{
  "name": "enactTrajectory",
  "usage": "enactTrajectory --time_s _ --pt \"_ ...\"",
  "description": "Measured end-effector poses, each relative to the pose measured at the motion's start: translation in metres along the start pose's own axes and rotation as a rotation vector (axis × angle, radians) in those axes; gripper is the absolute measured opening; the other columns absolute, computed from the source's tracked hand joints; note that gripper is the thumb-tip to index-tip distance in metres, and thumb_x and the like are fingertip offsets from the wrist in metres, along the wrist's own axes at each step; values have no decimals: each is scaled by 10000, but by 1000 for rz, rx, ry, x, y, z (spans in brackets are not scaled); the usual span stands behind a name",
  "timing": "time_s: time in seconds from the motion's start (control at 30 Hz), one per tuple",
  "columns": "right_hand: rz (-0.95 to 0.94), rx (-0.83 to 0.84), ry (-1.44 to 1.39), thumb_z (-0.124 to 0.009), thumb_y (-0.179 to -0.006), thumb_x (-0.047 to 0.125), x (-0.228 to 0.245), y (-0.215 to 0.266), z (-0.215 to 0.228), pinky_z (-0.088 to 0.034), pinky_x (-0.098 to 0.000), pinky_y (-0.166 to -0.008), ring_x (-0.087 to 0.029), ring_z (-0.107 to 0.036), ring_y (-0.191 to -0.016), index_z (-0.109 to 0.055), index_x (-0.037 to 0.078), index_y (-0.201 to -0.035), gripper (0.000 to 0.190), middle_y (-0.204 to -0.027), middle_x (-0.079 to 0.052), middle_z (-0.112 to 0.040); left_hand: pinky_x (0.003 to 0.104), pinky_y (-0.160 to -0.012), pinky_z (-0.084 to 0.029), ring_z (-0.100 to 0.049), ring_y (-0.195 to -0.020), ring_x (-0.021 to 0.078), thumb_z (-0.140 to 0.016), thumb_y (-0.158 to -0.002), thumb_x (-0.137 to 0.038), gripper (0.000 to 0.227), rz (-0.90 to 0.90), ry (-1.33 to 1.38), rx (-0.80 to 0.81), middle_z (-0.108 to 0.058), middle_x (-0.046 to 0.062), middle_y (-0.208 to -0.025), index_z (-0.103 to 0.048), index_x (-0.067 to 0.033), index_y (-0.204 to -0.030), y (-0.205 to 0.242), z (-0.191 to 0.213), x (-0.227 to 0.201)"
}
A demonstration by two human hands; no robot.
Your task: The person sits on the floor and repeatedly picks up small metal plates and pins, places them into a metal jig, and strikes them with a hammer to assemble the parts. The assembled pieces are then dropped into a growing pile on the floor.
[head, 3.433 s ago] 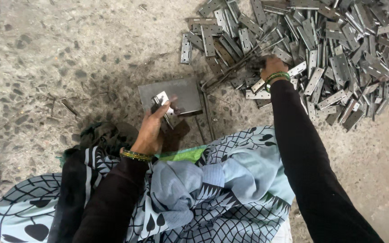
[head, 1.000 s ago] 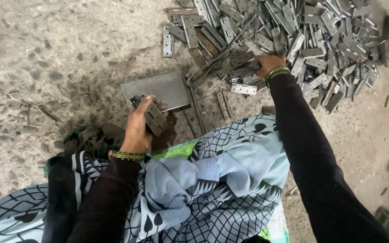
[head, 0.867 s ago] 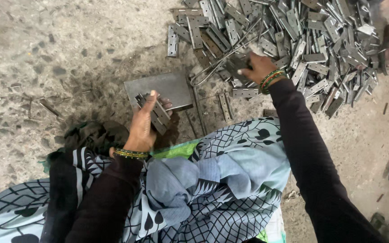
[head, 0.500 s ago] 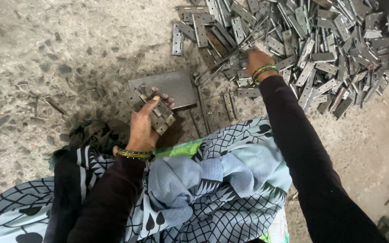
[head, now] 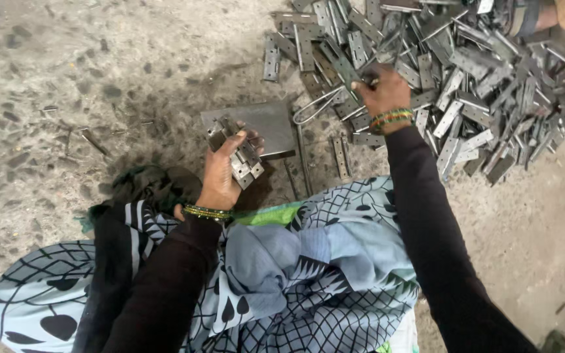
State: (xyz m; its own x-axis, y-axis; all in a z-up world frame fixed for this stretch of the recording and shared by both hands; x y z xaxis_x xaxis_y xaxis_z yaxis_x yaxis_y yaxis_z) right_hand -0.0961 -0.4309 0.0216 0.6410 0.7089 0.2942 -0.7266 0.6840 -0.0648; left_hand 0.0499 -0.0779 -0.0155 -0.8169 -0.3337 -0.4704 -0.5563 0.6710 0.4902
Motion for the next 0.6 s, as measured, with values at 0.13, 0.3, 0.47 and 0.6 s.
enactTrajectory --time_s 0.13,0.3,0.47,0.6 --pt "345 -503 -249 -799 -1040 124 91 42 64 -633 -320 -817 -204 -766 -994 -661 93 -1289 286 -1190 -104 -710 386 -756 -603 -730 -856 247 -698 -886 -89 282 -12 -16 -82 -743 120 -988 -667 -40 -1162 2 16 3" --pt "507 -237 -17 -687 -1010 97 179 86 -14 -628 -387 -877 -270 -690 -1086 -578 263 -1483 512 -1285 -139 -674 389 -756 -616 -751 -855 250 -731 -891 -99 250 -35 -15 -96 -739 126 -975 -646 -4 -1106 -5 19 0" --pt "304 280 96 -761 -914 363 166 97 -91 -485 -538 -1008 -458 -567 -1199 -439 239 -1521 699 -1305 -252 -532 365 -748 -624 -744 -833 223 -746 -886 -148 256 -16 -54 -141 -746 106 -962 -677 -22 -1098 -5 27 5" --pt "300 254 39 -794 -830 423 158 91 -91 -472 -527 -980 -477 -577 -1139 -554 200 -1427 681 -1254 -271 -572 358 -715 -601 -723 -817 203 -772 -887 -155 243 -15 -90 -95 -740 98 -954 -668 -45 -1077 -7 23 7"
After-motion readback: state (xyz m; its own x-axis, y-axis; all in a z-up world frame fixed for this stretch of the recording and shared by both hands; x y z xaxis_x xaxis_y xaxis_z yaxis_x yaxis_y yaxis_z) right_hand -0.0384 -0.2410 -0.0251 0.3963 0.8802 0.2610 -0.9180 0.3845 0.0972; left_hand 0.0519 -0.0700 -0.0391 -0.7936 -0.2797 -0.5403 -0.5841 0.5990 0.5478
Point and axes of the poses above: each hand's wrist, its own y-axis away from the middle knuckle, its own z-axis out of the back of the hand, x = y × z, the point moved 9 cm from there along -y, towards the middle knuckle
